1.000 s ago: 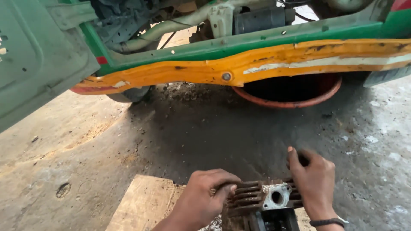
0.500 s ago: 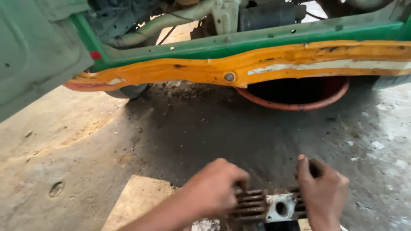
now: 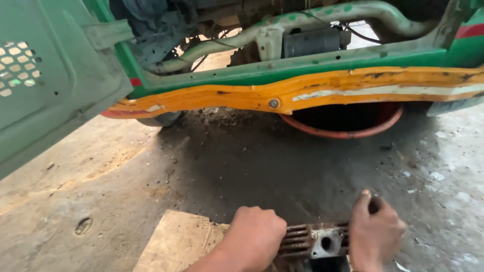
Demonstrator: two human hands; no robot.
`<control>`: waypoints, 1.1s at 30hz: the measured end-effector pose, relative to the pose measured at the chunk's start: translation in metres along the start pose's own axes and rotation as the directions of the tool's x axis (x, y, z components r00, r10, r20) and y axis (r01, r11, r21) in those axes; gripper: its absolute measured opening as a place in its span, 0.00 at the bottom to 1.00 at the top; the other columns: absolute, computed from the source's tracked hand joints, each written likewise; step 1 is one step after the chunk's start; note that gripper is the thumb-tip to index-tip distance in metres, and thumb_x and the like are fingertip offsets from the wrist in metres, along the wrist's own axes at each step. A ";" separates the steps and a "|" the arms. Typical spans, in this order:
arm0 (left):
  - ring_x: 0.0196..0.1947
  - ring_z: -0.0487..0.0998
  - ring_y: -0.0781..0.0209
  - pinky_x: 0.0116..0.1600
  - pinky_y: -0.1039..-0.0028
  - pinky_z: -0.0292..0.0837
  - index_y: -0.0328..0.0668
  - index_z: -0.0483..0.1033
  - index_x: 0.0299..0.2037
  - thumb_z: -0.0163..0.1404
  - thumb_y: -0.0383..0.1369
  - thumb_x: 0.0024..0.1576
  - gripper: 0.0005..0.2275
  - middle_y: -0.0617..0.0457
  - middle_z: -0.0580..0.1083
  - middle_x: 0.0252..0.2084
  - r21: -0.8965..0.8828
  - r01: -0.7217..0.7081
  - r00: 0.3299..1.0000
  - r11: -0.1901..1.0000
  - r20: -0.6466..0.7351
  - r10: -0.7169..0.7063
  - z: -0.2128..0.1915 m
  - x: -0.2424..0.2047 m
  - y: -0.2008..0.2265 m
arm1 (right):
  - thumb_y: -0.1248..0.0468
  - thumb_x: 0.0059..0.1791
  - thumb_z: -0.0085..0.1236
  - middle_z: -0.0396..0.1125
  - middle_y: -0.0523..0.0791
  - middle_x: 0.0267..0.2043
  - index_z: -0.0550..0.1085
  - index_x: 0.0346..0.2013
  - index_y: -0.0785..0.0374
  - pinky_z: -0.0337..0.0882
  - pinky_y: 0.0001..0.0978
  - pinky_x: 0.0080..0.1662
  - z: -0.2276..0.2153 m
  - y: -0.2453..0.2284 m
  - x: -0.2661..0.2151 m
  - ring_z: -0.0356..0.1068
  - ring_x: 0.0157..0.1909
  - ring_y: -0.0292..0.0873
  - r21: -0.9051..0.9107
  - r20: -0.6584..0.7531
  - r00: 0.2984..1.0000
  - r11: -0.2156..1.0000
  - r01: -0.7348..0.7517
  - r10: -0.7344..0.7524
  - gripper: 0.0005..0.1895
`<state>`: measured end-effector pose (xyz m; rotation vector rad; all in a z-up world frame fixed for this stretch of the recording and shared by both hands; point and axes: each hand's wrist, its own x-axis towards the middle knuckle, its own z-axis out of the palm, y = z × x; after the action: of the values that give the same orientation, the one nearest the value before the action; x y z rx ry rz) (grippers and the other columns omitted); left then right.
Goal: Scraping and cleaning the surface of a small engine cylinder component with a metal tool.
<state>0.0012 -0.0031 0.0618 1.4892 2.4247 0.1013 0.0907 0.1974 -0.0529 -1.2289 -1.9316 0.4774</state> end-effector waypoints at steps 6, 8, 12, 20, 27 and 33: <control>0.33 0.82 0.45 0.38 0.60 0.77 0.30 0.77 0.39 0.56 0.28 0.44 0.13 0.40 0.78 0.31 0.319 -0.117 0.988 0.940 -0.058 0.142 0.030 -0.005 -0.011 | 0.41 0.52 0.56 0.76 0.53 0.43 0.83 0.45 0.54 0.71 0.52 0.52 0.003 -0.022 -0.020 0.75 0.49 0.61 -0.047 0.162 0.972 0.986 -0.162 0.168 0.23; 0.32 0.81 0.43 0.36 0.58 0.77 0.27 0.74 0.45 0.53 0.27 0.50 0.14 0.40 0.78 0.32 0.197 -0.148 0.973 0.969 -0.148 0.178 0.042 -0.002 -0.024 | 0.39 0.47 0.58 0.77 0.52 0.44 0.83 0.46 0.49 0.71 0.52 0.52 0.004 -0.020 -0.010 0.74 0.50 0.62 -0.089 0.281 0.919 0.961 -0.262 0.276 0.23; 0.33 0.83 0.44 0.37 0.57 0.79 0.26 0.68 0.53 0.49 0.25 0.51 0.19 0.36 0.77 0.34 0.164 -0.006 0.980 0.987 0.196 -0.027 0.020 -0.019 -0.036 | 0.40 0.44 0.61 0.77 0.51 0.43 0.84 0.44 0.48 0.71 0.52 0.52 0.012 -0.023 -0.004 0.74 0.50 0.62 -0.140 0.288 0.904 0.948 -0.286 0.315 0.22; 0.34 0.81 0.40 0.35 0.56 0.79 0.26 0.71 0.42 0.54 0.26 0.46 0.14 0.34 0.76 0.36 0.150 -0.193 0.959 0.970 -0.178 0.218 0.050 -0.007 -0.019 | 0.44 0.43 0.63 0.77 0.55 0.42 0.85 0.42 0.52 0.74 0.50 0.52 0.009 -0.031 0.012 0.76 0.49 0.62 -0.161 0.386 0.860 0.942 -0.294 0.334 0.21; 0.33 0.82 0.44 0.30 0.62 0.80 0.20 0.71 0.45 0.55 0.26 0.45 0.19 0.35 0.76 0.35 0.213 -0.143 0.925 0.967 -0.318 0.207 0.063 -0.005 -0.012 | 0.44 0.43 0.64 0.76 0.56 0.44 0.84 0.44 0.53 0.73 0.51 0.53 0.015 -0.028 0.023 0.75 0.50 0.63 -0.119 0.414 0.854 0.949 -0.293 0.315 0.22; 0.32 0.82 0.44 0.26 0.60 0.79 0.20 0.73 0.44 0.53 0.27 0.48 0.16 0.36 0.77 0.34 0.253 -0.076 0.950 0.964 -0.274 0.147 0.099 -0.001 -0.022 | 0.43 0.43 0.64 0.76 0.57 0.46 0.84 0.45 0.52 0.72 0.52 0.54 0.012 -0.030 0.028 0.74 0.51 0.64 -0.147 0.451 0.828 0.943 -0.300 0.334 0.24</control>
<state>0.0105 -0.0236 -0.0370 1.8350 2.6583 0.0556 0.0572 0.2093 -0.0285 -1.6065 -2.1574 0.9663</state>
